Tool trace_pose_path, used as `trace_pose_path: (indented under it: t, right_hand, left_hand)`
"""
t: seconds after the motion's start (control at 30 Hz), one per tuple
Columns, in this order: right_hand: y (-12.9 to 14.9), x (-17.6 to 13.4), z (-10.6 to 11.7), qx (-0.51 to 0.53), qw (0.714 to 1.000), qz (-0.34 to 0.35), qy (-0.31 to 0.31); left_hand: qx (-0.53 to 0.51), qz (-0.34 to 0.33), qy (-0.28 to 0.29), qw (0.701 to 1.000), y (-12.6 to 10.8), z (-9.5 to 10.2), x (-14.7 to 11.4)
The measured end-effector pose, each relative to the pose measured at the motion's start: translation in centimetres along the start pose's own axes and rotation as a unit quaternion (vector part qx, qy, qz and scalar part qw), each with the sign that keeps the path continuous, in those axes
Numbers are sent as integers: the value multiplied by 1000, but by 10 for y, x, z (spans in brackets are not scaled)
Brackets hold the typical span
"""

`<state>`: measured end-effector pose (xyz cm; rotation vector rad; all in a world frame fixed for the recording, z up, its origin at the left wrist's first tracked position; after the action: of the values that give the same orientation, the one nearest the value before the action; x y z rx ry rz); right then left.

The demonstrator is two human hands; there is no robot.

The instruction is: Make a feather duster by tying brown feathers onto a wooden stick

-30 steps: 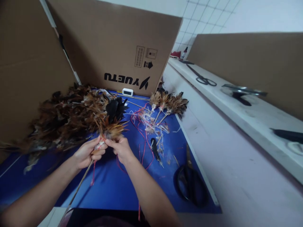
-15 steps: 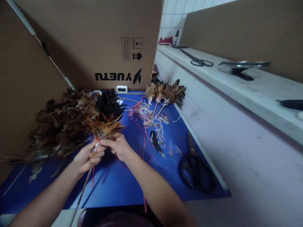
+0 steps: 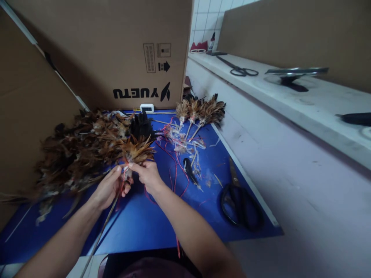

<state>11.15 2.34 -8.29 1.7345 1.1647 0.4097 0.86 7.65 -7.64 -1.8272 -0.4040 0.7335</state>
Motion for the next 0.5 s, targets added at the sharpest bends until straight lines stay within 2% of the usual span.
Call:
trace_pose_path:
  t: [0.1,0.2,0.27,0.37,0.5]
  right_hand:
    - [1,1,4,-10,999,4,-31]
    - [2,0,7,-7,998,-4,-59]
    - [2,0,7,0,998,-12,-68]
    - [3,0,7,4,998,-9,-67]
    - [1,2,11,2,997,-10,-75]
  left_hand:
    - [55,-1,-4,998,1,1,2]
    - [140,-55,-56,987,-2,9,3]
    - [216,-100,-81,968,-6,13,2]
    - [319,-189,-93,924,-20,11,-4]
    - [357,-305,-120,875,-39,6,-18]
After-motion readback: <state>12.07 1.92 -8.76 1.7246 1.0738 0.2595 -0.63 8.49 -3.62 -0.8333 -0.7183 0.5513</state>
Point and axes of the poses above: each hand's wrist, its own x-axis towards the middle knuckle, its own z-axis out of the back of the hand, y = z × x, the point moved 6 cm from there along x, towards the middle knuckle
